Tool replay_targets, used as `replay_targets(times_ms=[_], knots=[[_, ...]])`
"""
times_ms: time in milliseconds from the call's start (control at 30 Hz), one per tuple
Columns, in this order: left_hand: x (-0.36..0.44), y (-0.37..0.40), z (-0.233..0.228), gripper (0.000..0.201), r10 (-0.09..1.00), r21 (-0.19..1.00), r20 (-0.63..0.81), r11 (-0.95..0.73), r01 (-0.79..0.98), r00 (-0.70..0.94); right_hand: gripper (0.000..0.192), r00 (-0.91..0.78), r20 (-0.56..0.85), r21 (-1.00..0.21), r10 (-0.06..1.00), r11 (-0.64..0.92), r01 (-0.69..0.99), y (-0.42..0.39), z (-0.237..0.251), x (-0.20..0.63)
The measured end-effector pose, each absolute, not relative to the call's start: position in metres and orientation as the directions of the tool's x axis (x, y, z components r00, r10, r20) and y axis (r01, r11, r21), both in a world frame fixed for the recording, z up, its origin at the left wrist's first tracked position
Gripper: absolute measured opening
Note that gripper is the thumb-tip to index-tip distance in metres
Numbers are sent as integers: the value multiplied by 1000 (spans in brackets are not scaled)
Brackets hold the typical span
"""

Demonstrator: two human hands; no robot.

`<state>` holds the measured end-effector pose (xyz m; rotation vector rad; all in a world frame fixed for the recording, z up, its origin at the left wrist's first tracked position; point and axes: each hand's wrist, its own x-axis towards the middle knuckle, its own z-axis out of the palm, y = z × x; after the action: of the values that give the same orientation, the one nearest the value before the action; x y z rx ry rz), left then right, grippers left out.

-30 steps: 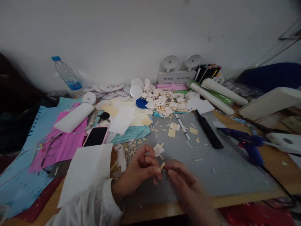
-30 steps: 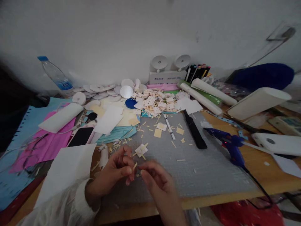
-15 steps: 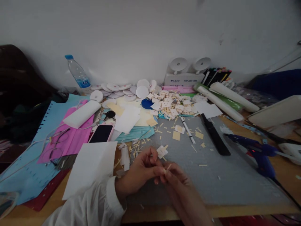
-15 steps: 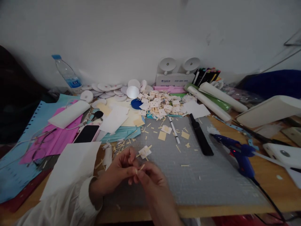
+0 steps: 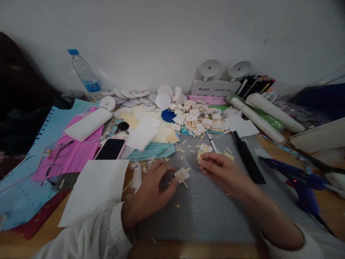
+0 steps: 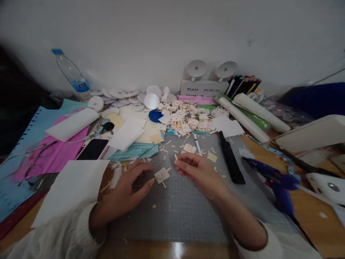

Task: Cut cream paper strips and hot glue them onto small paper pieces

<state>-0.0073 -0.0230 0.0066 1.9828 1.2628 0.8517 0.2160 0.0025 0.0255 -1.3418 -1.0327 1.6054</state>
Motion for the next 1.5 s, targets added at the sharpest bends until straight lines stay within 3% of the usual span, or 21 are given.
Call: replay_targets(times_ms=[100,267,467,800,967,1133,1300,1433,1500], knots=[[-5,-24,-1,27,899,671,225,-423,609,376,29,-171,-329,-944,929,-327,41,6,18,218],[-5,-21,-4,24,879,591,163,-451,668,449,19,-215,-222,-955,951,-168,243,-4,8,214],[-6,-18,-2,13,859,587,125,-467,661,497,14,-289,-194,-973,937,-147,176,-10,7,206],[-6,-17,2,5,873,706,164,-429,563,460,13,-212,-234,-972,949,-226,58,-15,15,200],[-8,-20,10,4,921,859,68,-249,448,383,9,-232,-180,-984,956,-174,46,-19,16,198],[-5,-27,21,13,919,987,-66,3,162,389,4,-335,-111,-992,936,-127,-26,-24,23,197],[-1,-26,23,16,863,963,-201,260,-66,464,3,-329,-62,-993,942,-91,-72,-28,27,196],[-3,-24,21,15,858,938,-219,317,-143,465,4,-187,-9,-999,982,-18,-44,-29,30,197],[-5,-25,20,15,865,936,-217,316,-155,452,7,-193,-80,-993,978,-95,-69,-30,32,199]])
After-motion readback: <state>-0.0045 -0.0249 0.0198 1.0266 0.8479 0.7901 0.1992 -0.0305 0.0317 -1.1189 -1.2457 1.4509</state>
